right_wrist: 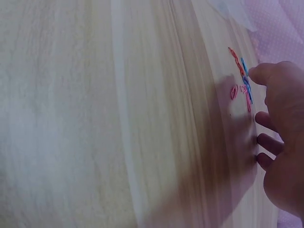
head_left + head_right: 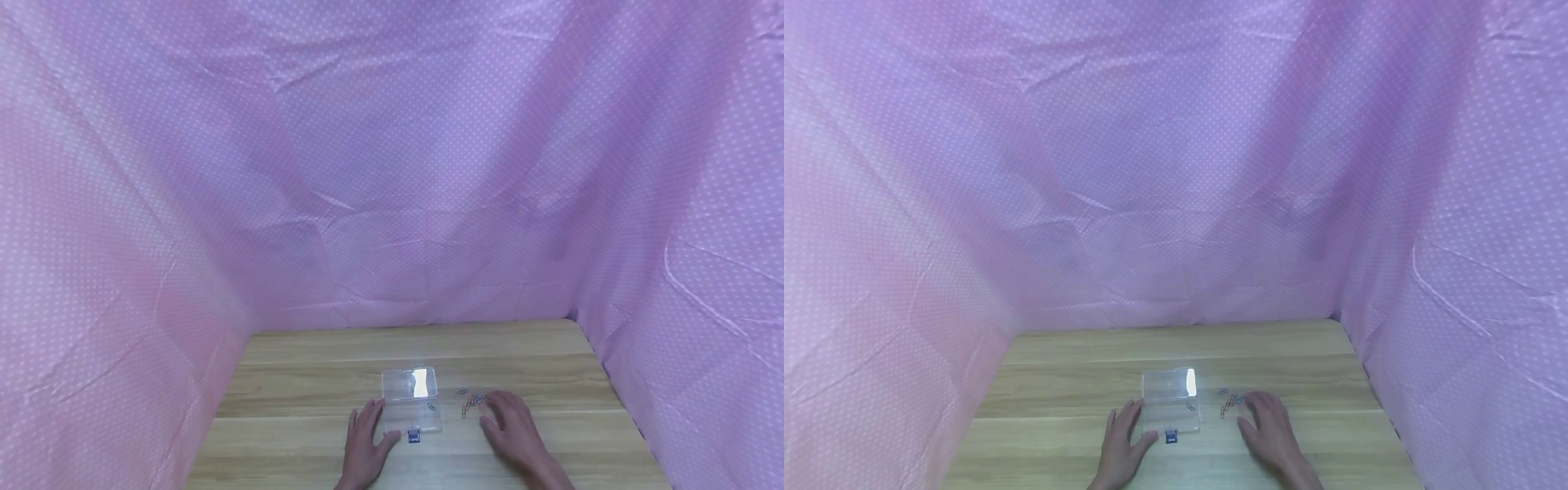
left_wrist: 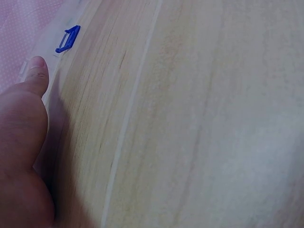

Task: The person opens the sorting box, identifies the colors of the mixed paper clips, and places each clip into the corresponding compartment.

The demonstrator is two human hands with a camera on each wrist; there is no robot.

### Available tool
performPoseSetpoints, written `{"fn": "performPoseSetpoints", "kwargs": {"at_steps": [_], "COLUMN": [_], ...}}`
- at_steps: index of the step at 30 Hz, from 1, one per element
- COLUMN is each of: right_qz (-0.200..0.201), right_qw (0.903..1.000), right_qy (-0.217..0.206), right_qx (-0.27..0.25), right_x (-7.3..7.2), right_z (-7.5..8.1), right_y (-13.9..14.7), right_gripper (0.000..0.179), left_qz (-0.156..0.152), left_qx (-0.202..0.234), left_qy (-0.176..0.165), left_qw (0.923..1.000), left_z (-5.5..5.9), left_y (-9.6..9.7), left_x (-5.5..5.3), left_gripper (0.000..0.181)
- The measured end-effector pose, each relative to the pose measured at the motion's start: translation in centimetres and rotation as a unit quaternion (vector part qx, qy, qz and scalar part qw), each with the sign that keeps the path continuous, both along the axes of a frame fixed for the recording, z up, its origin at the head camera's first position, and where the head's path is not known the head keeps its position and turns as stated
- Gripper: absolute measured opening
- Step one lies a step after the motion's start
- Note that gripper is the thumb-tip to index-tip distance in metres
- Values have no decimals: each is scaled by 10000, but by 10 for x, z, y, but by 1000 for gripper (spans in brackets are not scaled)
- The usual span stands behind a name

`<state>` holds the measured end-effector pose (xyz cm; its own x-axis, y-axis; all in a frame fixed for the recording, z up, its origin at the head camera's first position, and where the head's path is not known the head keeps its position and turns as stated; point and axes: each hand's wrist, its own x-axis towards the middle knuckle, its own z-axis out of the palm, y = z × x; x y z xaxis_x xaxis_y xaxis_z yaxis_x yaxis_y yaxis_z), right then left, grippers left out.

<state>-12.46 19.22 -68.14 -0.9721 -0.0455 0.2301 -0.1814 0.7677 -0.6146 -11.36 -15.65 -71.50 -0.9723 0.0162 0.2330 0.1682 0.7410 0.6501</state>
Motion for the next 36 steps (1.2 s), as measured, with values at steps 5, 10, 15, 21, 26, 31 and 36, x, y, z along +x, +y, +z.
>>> {"fn": "performPoseSetpoints", "kwargs": {"at_steps": [5,10,15,21,26,31,36], "right_qz": [-180,-279,-392,-617,-749,-873,-929], "right_qw": [9998,9995,9989,9970,9956,9946,9946], "right_qy": [51,141,184,338,444,395,268], "right_qx": [-27,-67,-190,-323,-345,-385,-387], "right_x": [-3,-8,-12,-16,-18,-19,-21], "right_z": [-6,-9,-12,-18,-21,-20,-19], "right_y": [3,4,3,-1,-3,-4,-5], "right_gripper": [39,28,20,14,13,13,11], "left_qz": [18,8,1,-22,41,29,-33], "left_qx": [71,28,89,153,146,112,102], "left_qy": [-216,-53,-531,-891,-783,-754,-686], "left_qw": [9997,10000,9986,9959,9968,9971,9976], "left_z": [0,-3,-3,0,1,0,1], "left_y": [1,1,0,-1,0,-1,-2], "left_x": [-1,-2,-3,-4,-3,-3,-4], "left_gripper": [71,72,73,73,72,73,72]}}
